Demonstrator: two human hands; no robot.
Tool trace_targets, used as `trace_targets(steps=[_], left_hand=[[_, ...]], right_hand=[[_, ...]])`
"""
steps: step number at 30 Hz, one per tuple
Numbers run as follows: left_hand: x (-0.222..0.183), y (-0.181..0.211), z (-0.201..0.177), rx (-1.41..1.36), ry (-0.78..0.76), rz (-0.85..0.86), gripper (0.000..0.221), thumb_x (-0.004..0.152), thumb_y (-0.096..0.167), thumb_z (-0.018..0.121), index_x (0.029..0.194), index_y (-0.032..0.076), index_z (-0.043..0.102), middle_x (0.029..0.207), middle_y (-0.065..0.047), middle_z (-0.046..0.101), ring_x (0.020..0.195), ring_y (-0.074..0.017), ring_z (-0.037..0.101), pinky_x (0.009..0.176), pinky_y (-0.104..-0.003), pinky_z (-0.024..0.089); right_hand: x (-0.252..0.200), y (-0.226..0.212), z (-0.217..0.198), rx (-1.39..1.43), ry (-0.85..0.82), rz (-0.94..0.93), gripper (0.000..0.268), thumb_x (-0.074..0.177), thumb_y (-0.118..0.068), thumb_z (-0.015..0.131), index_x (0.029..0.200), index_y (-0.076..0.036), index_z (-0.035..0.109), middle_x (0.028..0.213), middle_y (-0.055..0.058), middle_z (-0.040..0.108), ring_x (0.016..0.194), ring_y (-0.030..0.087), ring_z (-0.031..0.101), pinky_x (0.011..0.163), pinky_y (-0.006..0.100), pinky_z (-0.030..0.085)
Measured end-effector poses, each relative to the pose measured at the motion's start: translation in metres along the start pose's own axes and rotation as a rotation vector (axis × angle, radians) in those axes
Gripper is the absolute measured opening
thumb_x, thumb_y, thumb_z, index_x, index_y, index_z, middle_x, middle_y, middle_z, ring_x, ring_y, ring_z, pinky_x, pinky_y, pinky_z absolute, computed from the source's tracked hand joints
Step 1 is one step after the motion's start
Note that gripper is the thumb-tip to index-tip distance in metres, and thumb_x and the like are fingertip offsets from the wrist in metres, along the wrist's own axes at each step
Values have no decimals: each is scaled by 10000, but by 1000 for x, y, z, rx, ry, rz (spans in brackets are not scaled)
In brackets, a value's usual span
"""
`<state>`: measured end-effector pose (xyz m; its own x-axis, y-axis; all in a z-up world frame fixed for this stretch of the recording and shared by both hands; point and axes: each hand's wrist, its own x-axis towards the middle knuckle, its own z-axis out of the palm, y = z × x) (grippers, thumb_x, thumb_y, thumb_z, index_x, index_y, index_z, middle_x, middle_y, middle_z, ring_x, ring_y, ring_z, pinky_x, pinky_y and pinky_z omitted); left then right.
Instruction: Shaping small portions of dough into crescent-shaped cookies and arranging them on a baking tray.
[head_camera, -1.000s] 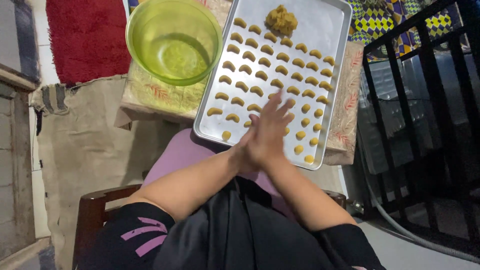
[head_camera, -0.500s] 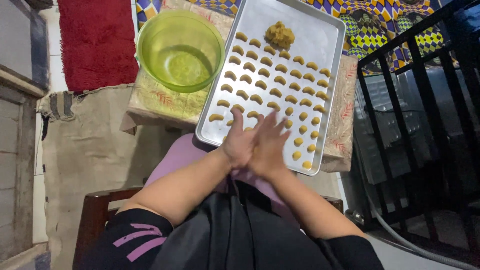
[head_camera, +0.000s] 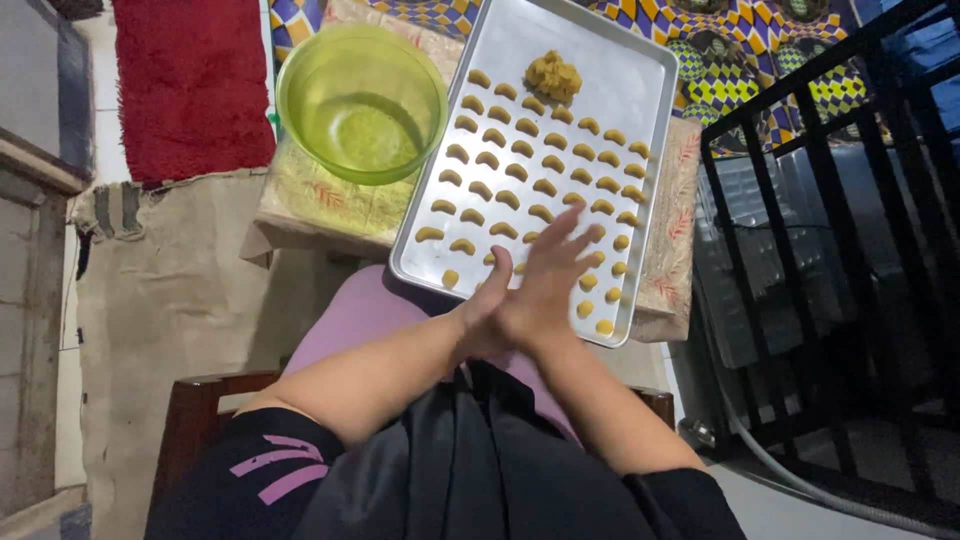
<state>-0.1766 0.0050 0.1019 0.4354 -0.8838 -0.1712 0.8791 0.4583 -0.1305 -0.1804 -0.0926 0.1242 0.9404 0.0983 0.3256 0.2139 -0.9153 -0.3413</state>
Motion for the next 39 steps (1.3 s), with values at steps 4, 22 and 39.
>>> trace_targets(steps=[4, 22, 39], left_hand=[[-17, 12, 29, 90, -25, 69, 827, 633, 1025, 379, 1062, 410, 728, 1067, 25, 725, 1016, -196, 681, 976, -321, 521], [-11, -6, 28, 257, 86, 222, 1124, 715, 996, 352, 1421, 150, 578, 1286, -96, 651, 1219, -296, 616, 1138, -389, 428], [-23, 11, 33, 276, 40, 227, 1106, 692, 1013, 231, 1547, 332, 395, 1342, -86, 611, 1249, -297, 600, 1124, -462, 443]], right_hand=[[-32, 17, 34, -33, 104, -477, 1440, 731, -987, 300, 1580, 113, -82, 1633, 335, -210, 1430, 551, -334, 1084, 697, -226], [-20, 7, 17, 169, 48, -168, 1079, 870, -495, 448, 1603, 36, -139, 1660, 272, -240, 1447, 615, -236, 1135, 699, -143], [-16, 32, 34, -293, -78, -202, 1219, 753, -734, 460, 1559, 146, 208, 1565, 386, 271, 1254, 721, 364, 972, 832, 307]])
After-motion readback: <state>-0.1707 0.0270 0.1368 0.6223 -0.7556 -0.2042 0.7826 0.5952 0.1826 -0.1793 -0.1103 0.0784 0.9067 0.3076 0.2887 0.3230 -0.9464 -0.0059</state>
